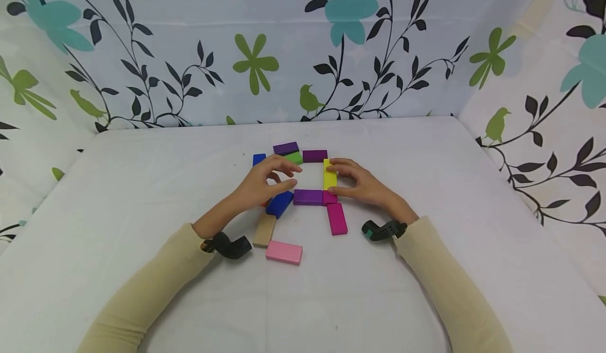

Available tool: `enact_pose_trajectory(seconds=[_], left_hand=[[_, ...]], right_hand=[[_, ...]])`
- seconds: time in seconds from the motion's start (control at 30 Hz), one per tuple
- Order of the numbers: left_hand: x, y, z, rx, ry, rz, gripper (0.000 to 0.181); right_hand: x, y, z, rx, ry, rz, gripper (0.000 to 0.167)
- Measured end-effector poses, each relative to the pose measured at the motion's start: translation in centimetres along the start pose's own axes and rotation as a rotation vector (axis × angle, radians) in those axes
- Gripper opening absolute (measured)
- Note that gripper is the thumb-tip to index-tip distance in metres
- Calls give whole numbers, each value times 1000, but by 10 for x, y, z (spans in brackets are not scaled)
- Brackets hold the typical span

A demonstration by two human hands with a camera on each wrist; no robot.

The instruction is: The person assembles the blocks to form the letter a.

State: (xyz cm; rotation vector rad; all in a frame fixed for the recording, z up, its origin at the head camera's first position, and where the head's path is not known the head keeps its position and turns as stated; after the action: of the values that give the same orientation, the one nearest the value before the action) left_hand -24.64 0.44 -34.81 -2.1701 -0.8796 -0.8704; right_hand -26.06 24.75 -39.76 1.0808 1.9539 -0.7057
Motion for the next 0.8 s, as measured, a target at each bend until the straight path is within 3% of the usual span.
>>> enact_pose_trajectory(seconds=[0.5, 0.8], left_hand=[[-27, 1, -20, 112, -41, -96, 25], [-43, 5, -26, 144, -75, -132, 27]], right_hand=[[1, 0, -1, -8, -7, -7, 56], [1, 1, -1, -2, -5, -13, 56]])
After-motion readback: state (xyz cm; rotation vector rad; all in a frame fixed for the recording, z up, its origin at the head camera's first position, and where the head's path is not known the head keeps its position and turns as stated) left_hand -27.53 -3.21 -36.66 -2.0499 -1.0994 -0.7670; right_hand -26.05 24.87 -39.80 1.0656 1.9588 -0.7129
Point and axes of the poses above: each hand's wrist, its own y-axis away from the middle knuckle, its own z-axis out of the palm, x = y × z, the point moved 4 cm from there along -y, towards the middle knuckle, and after that the axes turned 5 degrees about -y, right-handed, at the moved point
